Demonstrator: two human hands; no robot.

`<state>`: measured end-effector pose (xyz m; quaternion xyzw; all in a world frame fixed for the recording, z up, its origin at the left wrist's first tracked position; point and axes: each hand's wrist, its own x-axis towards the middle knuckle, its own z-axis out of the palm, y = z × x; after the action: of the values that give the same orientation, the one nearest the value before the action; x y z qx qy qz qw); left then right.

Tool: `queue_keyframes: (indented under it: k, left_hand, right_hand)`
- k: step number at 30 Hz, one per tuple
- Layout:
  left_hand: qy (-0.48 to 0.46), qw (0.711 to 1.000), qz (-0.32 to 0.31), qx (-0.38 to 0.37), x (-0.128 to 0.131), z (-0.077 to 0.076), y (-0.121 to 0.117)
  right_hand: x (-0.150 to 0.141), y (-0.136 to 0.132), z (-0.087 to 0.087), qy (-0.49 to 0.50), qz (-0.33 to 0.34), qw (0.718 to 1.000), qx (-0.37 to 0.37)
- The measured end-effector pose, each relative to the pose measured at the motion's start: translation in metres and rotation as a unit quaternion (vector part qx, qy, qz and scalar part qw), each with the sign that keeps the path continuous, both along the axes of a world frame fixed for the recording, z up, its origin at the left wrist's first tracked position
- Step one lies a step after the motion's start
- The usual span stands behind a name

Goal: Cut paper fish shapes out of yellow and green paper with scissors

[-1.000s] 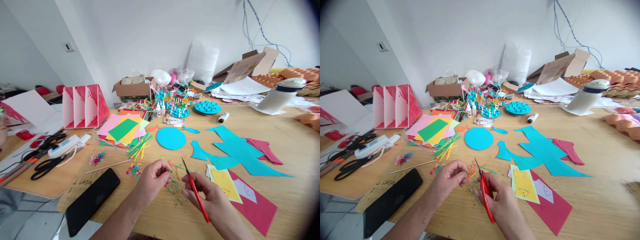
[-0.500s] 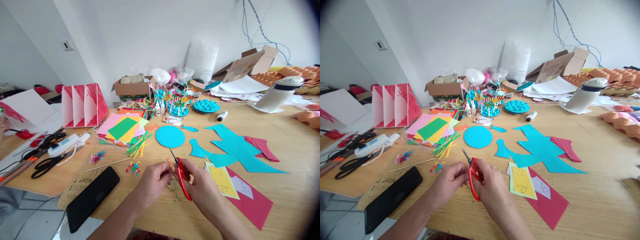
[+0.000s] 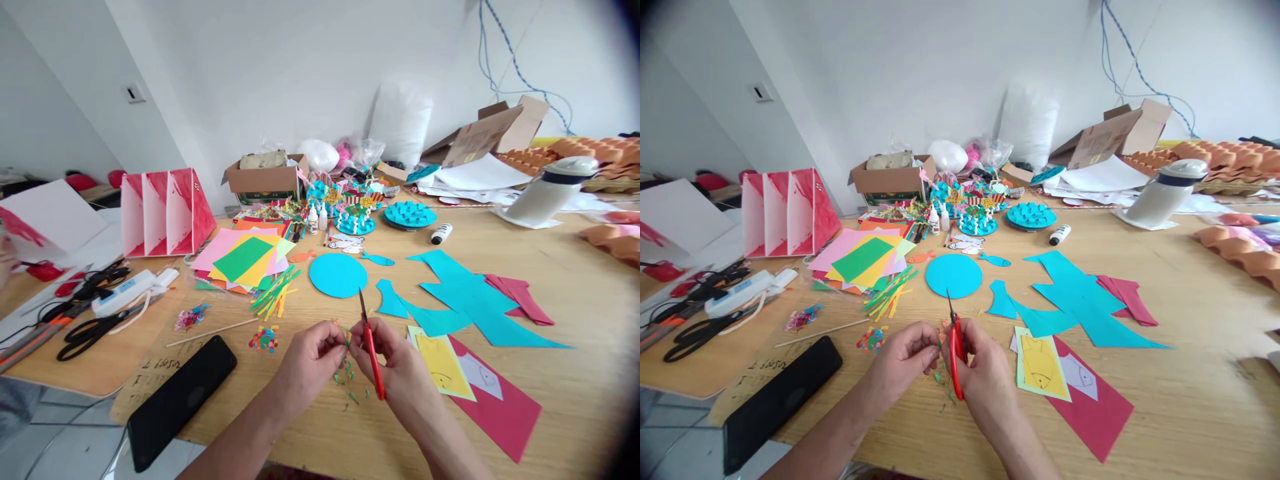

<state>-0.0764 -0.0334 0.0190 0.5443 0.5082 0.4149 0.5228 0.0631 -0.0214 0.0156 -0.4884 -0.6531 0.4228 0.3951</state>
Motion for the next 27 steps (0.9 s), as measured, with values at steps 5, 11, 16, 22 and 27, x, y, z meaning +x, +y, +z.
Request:
queue_keyframes:
  k: [5,11,16,22,27]
  left_hand:
    - [0.015,1.000,0.018,-0.004,0.001,-0.001,0.000]
    - [-0.008,1.000,0.008,-0.016,0.000,0.000,-0.001]
    - [0.067,0.996,0.024,0.049,0.001,0.003,-0.002]
    - [-0.011,1.000,0.025,0.005,-0.002,0.007,-0.004]
    - [-0.132,0.990,0.037,-0.021,-0.007,0.010,-0.006]
  right_hand:
    - [-0.002,-0.002,-0.002,-0.005,-0.012,1.000,0.014]
    - [-0.002,-0.003,-0.004,-0.010,-0.013,1.000,0.025]
    - [-0.004,-0.004,-0.001,-0.030,-0.024,0.999,0.035]
    - [-0.002,-0.008,0.011,-0.083,-0.002,0.994,0.067]
    - [0.005,-0.017,0.001,-0.150,0.025,0.978,0.146]
